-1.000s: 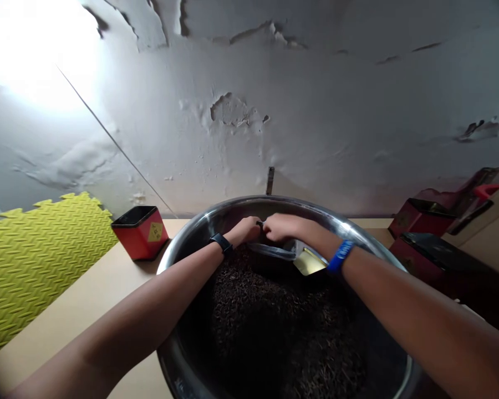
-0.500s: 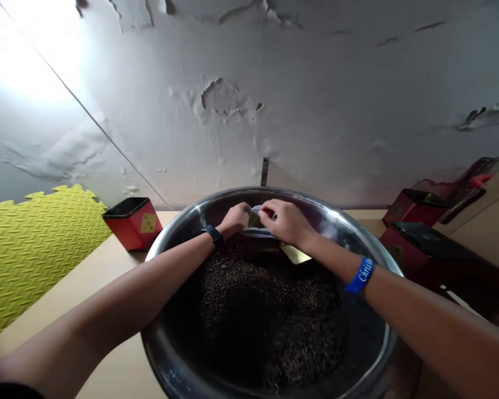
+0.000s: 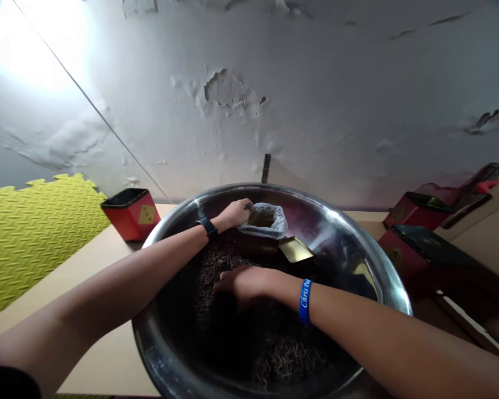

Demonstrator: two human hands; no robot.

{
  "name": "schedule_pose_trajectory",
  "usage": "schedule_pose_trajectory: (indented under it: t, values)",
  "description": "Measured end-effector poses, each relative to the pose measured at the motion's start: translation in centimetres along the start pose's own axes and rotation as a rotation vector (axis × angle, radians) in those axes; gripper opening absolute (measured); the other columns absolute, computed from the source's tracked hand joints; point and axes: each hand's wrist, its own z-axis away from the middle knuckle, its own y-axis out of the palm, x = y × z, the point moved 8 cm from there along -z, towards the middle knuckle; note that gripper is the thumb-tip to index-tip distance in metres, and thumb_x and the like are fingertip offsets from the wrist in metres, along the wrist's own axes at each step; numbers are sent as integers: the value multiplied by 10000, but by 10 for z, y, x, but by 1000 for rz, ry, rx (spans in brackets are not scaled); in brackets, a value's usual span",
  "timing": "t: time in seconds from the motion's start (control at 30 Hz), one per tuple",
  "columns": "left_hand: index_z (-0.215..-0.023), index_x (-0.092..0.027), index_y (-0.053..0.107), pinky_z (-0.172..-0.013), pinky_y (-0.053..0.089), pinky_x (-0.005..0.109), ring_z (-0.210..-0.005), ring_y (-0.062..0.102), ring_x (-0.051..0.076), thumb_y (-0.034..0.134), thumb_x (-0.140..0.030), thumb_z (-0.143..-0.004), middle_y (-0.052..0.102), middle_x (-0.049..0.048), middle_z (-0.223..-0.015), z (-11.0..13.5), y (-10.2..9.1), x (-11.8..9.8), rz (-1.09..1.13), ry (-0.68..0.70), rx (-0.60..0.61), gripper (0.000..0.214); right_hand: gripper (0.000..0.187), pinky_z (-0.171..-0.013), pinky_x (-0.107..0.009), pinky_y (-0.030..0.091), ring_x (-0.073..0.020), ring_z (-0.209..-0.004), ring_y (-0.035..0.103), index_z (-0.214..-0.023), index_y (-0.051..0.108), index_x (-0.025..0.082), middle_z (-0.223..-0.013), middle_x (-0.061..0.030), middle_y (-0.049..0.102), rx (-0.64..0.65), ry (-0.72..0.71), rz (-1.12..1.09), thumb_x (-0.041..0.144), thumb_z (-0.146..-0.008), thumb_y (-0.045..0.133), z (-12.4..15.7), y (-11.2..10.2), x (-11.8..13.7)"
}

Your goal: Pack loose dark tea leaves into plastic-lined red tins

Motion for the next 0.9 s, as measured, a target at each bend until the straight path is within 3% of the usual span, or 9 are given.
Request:
schedule_pose_trajectory:
  t: [0.2, 0.33, 0.47, 0.6, 0.67, 0.7, 0.77, 0.83, 0.9]
  values:
    - [-1111, -164, 596, -808, 438, 245, -948, 582, 190, 471, -161, -748, 631, 80, -1092, -4, -9, -12, 27, 100, 58, 384, 379, -795, -275, 433, -200, -901, 595, -1067, 626, 204, -1026, -48, 649, -247, -28, -251, 258, -693, 599, 21, -45, -8]
    - [-1071, -124, 597, -731, 476, 280, -804, 609, 191, 567, -241, -724, 655, 88, -962, 2, -17, 0, 153, -69, 142, 367, 324, -829, -248, 416, -172, -912, 589, -1014, 636, 169, -1001, -35, 657, -353, -32, -372, 207, -699, 570, 33, -65, -21]
    - [-888, -95, 607, -694, 500, 282, -673, 594, 136, 628, -273, -720, 643, 63, -778, 23, -2, 7, 504, -254, 458, 246, 343, -777, -253, 429, -172, -846, 595, -1017, 637, 165, -963, -39, 661, -277, 8, -328, 197, -680, 579, 29, -51, -29]
    - [-850, -121, 603, -770, 499, 284, -750, 599, 119, 678, -218, -686, 642, 41, -820, 31, 5, 12, 686, -313, 602, 205, 443, -775, -263, 429, -191, -884, 587, -1092, 623, 191, -1043, -54, 639, -138, 24, -314, 352, -679, 633, 22, -34, -28]
    - [-867, -135, 607, -797, 493, 292, -778, 606, 120, 688, -178, -668, 645, 33, -841, 32, 11, 14, 737, -326, 687, 219, 523, -808, -263, 418, -208, -947, 571, -1083, 635, 207, -1102, -57, 617, -126, 18, -309, 472, -634, 672, 30, -42, -26]
    - [-857, -136, 608, -808, 490, 294, -783, 609, 120, 683, -155, -665, 646, 28, -833, 31, 13, 15, 759, -332, 712, 206, 507, -806, -260, 416, -206, -946, 570, -1045, 652, 209, -1083, -55, 623, -181, 39, -307, 516, -642, 656, 37, -53, -30]
    - [-811, -134, 606, -827, 483, 297, -783, 611, 120, 653, -107, -671, 642, 20, -789, 29, 16, 18, 787, -343, 725, 150, 428, -748, -255, 423, -185, -855, 587, -932, 675, 195, -938, -52, 653, -423, 185, -305, 556, -742, 541, 59, -86, -52]
    - [-783, -134, 606, -847, 473, 301, -793, 608, 118, 622, -68, -674, 636, 13, -765, 27, 17, 20, 812, -344, 718, 129, 454, -648, -265, 419, -171, -703, 584, -847, 661, 170, -763, -62, 640, -744, 489, -275, 550, -823, 415, 96, -114, -92]
    - [-784, -141, 612, -862, 462, 301, -813, 601, 115, 606, -41, -664, 634, 9, -778, 26, 19, 21, 830, -337, 723, 156, 404, -599, -284, 408, -168, -605, 568, -849, 638, 157, -696, -72, 619, -914, 816, -308, 490, -843, 408, 128, -115, -132]
